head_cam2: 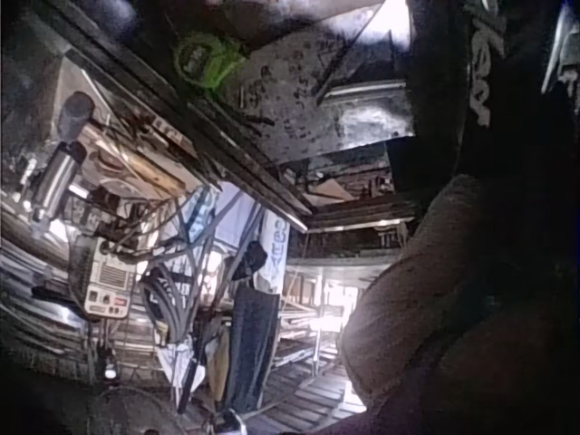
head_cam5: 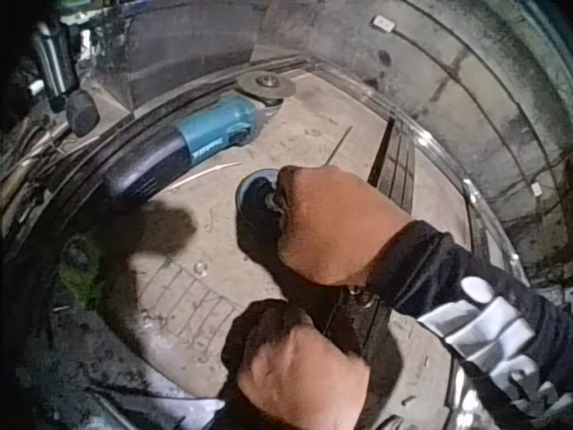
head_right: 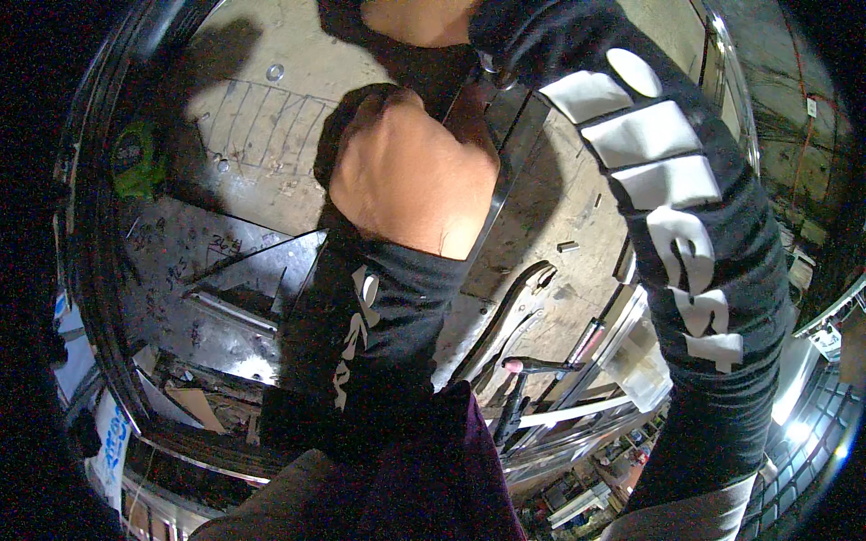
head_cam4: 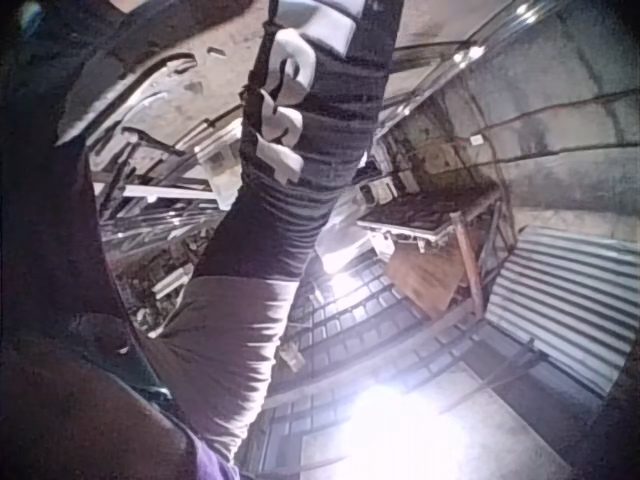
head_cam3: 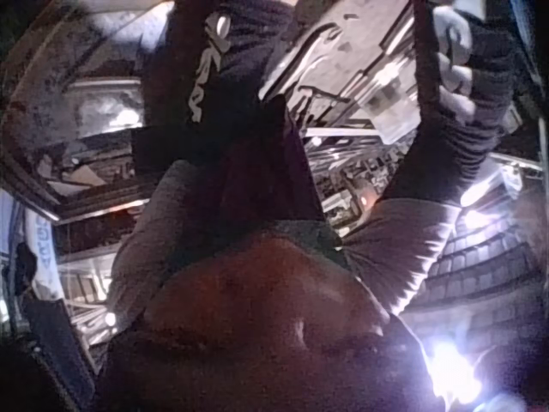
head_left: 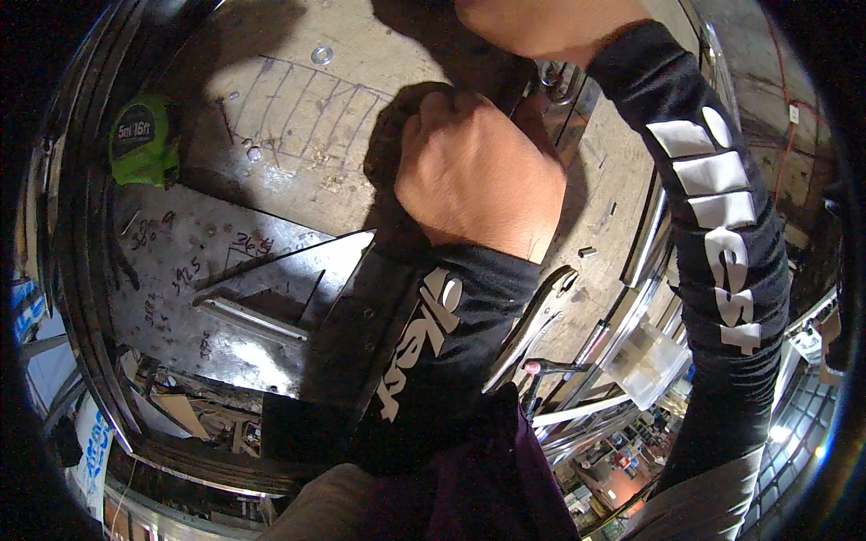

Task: The person aligns two long metal bars on a workbench and uses a wrench to tighten bolts at multiple points along the bars. The person repositions the bars and continues tightening additional bolts to secure the assembly.

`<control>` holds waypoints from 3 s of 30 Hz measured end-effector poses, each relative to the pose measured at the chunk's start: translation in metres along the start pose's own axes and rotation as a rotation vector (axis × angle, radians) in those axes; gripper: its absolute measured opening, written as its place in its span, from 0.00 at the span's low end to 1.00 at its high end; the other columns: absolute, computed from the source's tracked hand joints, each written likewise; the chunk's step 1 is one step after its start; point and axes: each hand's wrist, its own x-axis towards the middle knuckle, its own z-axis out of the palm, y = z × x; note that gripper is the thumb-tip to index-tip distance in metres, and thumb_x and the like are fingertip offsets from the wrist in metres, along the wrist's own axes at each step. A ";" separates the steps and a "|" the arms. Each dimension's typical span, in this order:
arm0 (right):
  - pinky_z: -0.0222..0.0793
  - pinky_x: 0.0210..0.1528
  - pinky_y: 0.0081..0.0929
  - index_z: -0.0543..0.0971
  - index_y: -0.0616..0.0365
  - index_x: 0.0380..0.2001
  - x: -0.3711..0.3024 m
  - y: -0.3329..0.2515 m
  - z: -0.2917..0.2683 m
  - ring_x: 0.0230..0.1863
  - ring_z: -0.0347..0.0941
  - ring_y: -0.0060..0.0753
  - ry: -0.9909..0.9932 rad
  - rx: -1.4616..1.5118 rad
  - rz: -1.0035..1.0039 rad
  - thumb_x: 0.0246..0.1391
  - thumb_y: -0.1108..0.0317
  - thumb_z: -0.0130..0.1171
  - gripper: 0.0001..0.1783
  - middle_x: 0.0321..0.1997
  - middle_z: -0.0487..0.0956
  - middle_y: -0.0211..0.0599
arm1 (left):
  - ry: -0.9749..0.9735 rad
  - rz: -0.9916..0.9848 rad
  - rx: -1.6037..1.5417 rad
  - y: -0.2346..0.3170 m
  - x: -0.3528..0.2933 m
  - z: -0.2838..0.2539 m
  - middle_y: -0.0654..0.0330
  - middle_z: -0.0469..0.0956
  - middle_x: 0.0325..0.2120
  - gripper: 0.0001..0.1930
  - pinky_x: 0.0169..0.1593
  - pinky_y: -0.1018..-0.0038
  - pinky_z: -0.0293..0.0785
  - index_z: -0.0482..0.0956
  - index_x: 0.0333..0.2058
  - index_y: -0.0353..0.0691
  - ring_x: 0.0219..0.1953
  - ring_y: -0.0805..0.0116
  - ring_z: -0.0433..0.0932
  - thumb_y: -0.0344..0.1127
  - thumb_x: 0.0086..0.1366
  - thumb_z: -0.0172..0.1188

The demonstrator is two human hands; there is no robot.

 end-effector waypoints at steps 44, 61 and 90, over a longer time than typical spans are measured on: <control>0.78 0.40 0.44 0.78 0.64 0.54 -0.002 -0.015 -0.036 0.38 0.82 0.55 -0.589 0.230 -0.510 0.54 0.72 0.59 0.22 0.34 0.83 0.54 | 0.014 -0.048 0.042 -0.006 0.002 0.005 0.49 0.80 0.35 0.16 0.39 0.59 0.81 0.82 0.37 0.33 0.40 0.48 0.82 0.38 0.54 0.67; 0.72 0.41 0.35 0.75 0.65 0.41 0.005 0.065 -0.052 0.37 0.75 0.34 0.039 -0.030 -0.325 0.62 0.80 0.56 0.05 0.35 0.77 0.46 | -0.057 -0.005 -0.028 0.007 -0.006 -0.002 0.52 0.79 0.35 0.23 0.39 0.62 0.79 0.81 0.31 0.36 0.39 0.53 0.81 0.53 0.59 0.72; 0.77 0.40 0.35 0.84 0.57 0.43 -0.087 0.112 0.009 0.39 0.80 0.40 0.064 -0.158 -0.539 0.46 0.74 0.72 0.17 0.42 0.83 0.38 | -0.023 0.063 0.107 0.005 -0.004 0.009 0.51 0.78 0.36 0.23 0.39 0.61 0.79 0.82 0.33 0.32 0.40 0.52 0.81 0.52 0.65 0.65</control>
